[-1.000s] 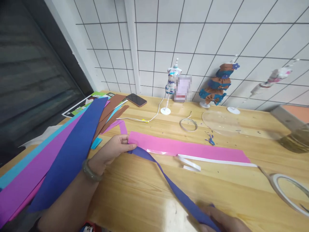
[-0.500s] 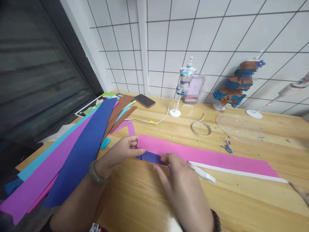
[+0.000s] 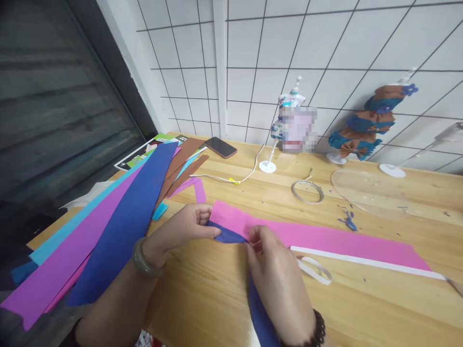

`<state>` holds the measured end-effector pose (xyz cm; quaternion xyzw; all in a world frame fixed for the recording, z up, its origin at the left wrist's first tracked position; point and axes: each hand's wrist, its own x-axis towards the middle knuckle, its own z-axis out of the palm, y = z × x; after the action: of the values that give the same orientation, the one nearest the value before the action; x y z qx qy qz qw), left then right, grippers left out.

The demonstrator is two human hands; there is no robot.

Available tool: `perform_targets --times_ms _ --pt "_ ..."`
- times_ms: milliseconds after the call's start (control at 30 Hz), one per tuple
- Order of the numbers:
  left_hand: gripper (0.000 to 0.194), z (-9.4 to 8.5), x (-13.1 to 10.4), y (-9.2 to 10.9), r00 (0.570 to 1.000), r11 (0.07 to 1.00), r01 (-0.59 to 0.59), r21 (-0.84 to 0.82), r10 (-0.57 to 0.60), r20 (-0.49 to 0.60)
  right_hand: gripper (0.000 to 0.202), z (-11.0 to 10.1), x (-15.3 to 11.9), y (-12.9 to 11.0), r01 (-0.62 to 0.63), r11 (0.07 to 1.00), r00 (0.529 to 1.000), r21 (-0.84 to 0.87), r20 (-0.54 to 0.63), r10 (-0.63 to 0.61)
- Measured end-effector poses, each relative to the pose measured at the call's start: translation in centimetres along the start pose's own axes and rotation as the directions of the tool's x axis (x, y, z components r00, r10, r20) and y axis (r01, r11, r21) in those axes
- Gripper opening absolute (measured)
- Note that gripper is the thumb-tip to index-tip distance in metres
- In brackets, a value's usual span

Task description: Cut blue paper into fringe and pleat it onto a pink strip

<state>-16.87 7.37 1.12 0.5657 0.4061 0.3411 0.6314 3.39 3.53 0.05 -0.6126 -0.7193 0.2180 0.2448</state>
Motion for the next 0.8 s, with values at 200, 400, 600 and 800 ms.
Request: perform_targets --times_ms 200,400,600,800 --pt "0.026 -0.3 -0.1 0.2 1.0 1.0 0.002 0.015 -0.002 0.002 0.012 -0.2 -0.5 -0.3 0.019 1.0 0.999 -0.024 -0.047 -0.02" --pt "0.018 -0.4 -0.2 0.0 0.999 0.996 0.035 0.083 -0.034 -0.018 0.016 0.3 -1.3 -0.1 0.012 0.987 0.995 -0.163 -0.1 -0.029" --pt "0.025 -0.4 -0.3 0.3 1.0 1.0 0.006 0.003 -0.006 0.007 0.026 -0.2 -2.5 -1.2 0.09 0.983 0.985 -0.157 -0.132 -0.111" --pt "0.024 -0.5 -0.4 0.3 1.0 0.999 0.016 0.033 -0.015 -0.019 0.029 -0.3 -3.6 -2.5 0.011 0.982 1.0 0.19 -0.016 -0.008"
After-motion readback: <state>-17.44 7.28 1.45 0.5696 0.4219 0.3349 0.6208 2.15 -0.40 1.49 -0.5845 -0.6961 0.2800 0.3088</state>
